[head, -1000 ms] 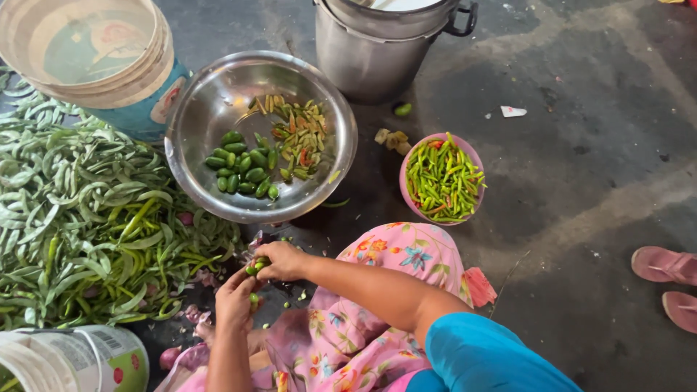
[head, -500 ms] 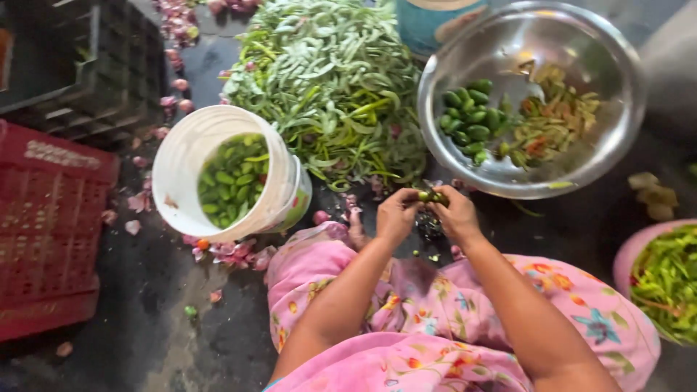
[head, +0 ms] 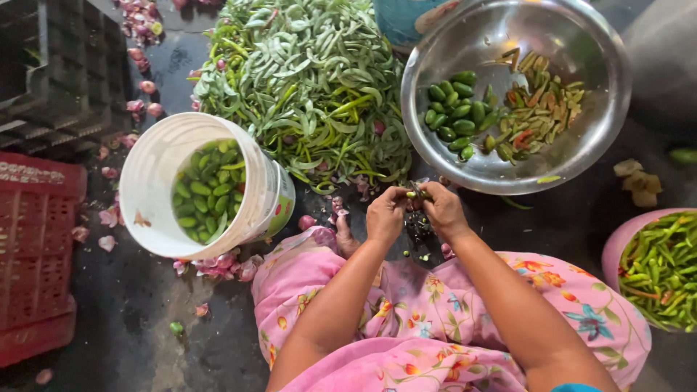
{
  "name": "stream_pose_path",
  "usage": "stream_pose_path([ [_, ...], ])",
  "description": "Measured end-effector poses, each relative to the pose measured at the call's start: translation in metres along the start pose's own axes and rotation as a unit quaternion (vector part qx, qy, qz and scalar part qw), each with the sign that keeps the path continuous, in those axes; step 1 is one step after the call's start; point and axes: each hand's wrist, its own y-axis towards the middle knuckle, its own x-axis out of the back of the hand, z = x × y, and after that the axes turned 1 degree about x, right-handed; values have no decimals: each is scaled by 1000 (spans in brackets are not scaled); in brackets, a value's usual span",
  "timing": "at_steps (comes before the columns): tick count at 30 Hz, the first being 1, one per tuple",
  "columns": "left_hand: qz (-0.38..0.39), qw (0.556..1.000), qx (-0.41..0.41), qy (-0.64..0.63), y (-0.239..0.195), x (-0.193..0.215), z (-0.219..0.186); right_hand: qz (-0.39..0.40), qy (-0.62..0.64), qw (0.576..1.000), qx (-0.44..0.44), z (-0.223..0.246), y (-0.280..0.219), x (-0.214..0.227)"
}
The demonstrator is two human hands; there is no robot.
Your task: The person sits on the floor and peels small green vegetables by hand, removing the skin and placing the peeled items into a metal bowl. The discarded peels are placed in a separate pile on the floor.
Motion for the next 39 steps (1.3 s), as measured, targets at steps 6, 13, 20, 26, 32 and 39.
stream_pose_path([
  [6,5,996,62,-56,13,-9,26,42,279,938,-203,-65,5,-18],
  [13,-13,991,85,-101,18,-19,50,21,389,873,-295,-86,4,-24],
  [20,-15,981,135,-141,44,-33,89,5,374,879,-297,-92,11,-36],
  [26,-15,990,134,-29,41,-23,79,71,304,905,-290,-94,8,-29],
  [32,-14,999,47,16,6,-3,25,82,301,928,-203,-73,2,-17],
  [39,-24,999,-26,6,-10,3,-4,43,290,949,-118,-52,-8,-14],
])
